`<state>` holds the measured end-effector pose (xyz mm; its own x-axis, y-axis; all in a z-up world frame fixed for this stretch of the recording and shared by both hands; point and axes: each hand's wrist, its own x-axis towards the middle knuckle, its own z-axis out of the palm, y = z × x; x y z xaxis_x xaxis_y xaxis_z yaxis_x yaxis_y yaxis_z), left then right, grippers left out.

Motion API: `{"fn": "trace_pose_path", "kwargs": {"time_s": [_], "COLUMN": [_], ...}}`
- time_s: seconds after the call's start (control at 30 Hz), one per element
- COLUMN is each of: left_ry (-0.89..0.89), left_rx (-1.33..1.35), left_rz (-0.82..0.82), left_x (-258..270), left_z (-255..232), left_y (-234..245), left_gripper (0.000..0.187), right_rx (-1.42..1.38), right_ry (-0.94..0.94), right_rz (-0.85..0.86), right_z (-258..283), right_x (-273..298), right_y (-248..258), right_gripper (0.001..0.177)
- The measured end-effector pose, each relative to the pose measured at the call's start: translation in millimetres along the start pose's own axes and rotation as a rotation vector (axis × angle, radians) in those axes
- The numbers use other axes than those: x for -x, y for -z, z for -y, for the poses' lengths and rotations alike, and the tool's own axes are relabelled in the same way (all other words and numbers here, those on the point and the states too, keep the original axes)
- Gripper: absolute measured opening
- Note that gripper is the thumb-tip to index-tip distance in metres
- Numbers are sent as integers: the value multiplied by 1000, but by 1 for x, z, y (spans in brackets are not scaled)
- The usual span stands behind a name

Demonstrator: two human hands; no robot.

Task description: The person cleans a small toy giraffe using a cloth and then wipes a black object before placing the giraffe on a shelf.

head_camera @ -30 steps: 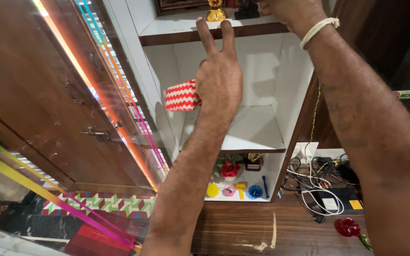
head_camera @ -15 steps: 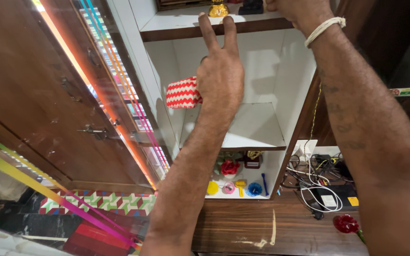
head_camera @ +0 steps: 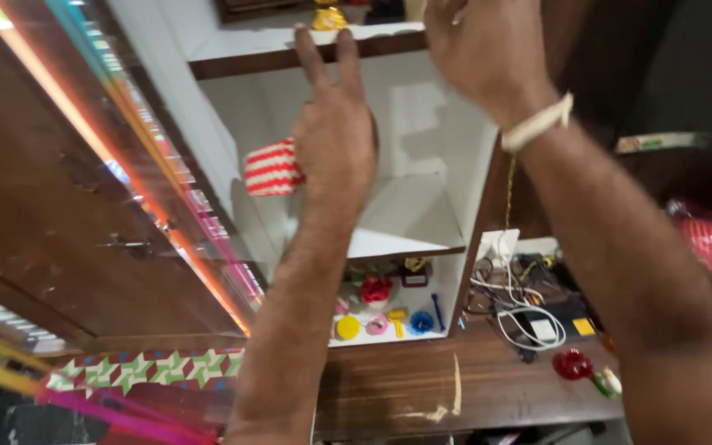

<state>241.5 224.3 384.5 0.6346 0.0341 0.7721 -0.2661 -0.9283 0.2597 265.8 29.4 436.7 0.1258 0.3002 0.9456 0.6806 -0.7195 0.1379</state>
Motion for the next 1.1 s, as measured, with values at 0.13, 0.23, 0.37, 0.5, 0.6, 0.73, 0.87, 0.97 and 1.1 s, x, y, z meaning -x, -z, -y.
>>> {"fn": "trace_pose_path", "kwargs": {"time_s": [0.13, 0.23, 0.37, 0.5, 0.6, 0.73, 0.87, 0.97, 1.1], "left_ry": [-53, -157, -205, -209, -111, 162, 355, 462, 558], "left_rx": [30, -18, 428, 1051, 1090, 1165, 1264, 1262, 1285], "left_rz": [55, -94, -76, 215, 436, 670, 759, 802, 859], "left_x": [1, 9, 78, 160, 227, 305, 367, 390, 396], "left_z": [4, -5, -23, -70, -103, -125, -133, -142, -163], "left_y": [12, 21, 44, 5, -57, -136, -190, -213, -230], "left_gripper": [77, 72, 39, 17, 11, 15, 18, 19, 27], "right_rx": [-50, -287, -834, -1168, -1302, -1749, -1804, -1773, -1510], "right_ry": [-73, -568, -893, -1118, -1238, -1480, -1729, -1786, -1819], "right_rz": [102, 430, 653, 700, 564, 147, -293, -408, -30], "right_z": [67, 89, 101, 125, 138, 149, 137, 116, 106], "right_x": [87, 171, 287, 394, 469, 532, 534, 531, 563], "right_y": [36, 36, 33, 38, 44, 61, 94, 117, 124], "right_gripper": [14, 16, 31, 48, 63, 64, 66, 77, 67]}}
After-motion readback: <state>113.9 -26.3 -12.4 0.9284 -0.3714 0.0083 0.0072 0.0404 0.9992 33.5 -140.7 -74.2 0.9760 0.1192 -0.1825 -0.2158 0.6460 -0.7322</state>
